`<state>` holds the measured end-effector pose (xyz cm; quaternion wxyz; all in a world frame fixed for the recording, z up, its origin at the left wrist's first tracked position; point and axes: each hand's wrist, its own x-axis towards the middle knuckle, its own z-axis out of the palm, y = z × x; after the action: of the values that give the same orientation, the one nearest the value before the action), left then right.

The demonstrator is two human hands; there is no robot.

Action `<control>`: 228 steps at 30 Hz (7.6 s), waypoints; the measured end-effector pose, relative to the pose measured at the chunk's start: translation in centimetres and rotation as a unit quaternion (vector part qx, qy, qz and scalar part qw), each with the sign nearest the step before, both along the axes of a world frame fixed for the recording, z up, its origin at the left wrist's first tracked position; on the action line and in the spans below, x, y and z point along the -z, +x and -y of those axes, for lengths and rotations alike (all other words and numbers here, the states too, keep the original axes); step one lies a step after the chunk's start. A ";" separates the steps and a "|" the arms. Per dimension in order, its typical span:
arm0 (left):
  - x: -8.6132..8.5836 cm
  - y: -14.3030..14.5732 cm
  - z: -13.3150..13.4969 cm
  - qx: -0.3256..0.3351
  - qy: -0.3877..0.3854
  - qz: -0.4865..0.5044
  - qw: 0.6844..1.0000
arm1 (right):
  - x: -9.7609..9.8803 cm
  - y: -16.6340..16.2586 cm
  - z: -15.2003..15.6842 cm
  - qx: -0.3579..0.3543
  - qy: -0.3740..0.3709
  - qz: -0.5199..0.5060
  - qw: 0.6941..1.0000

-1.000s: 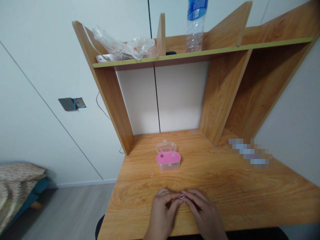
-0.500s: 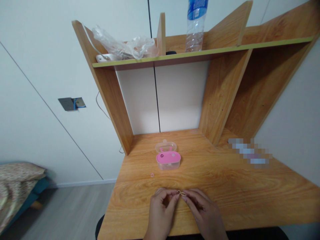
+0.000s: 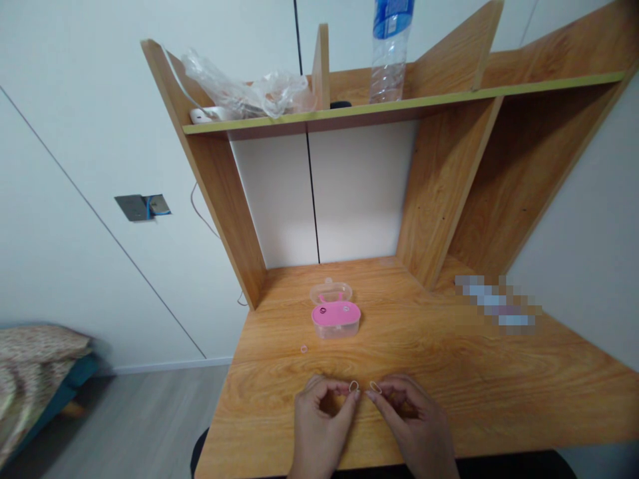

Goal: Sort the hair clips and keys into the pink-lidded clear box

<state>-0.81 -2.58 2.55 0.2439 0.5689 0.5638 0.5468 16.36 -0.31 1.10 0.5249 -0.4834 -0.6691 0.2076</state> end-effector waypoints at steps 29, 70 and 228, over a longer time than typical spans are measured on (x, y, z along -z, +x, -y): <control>0.3 -0.2 -0.2 0.095 0.039 -0.106 0.989 | -0.5 -0.3 -0.4 -0.093 -0.012 0.041 0.995; -0.6 0.1 0.1 0.062 -0.018 -0.064 0.996 | -1.0 -0.4 0.1 -0.118 0.008 0.095 0.988; -5.9 -9.1 -12.9 -0.006 -0.045 -0.327 0.944 | -0.3 -0.4 0.0 -0.081 0.002 0.072 0.994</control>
<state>-9.87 10.34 8.46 0.0680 0.7016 0.6399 0.3060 15.99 -0.30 1.41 0.4576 -0.4404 -0.7426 0.2129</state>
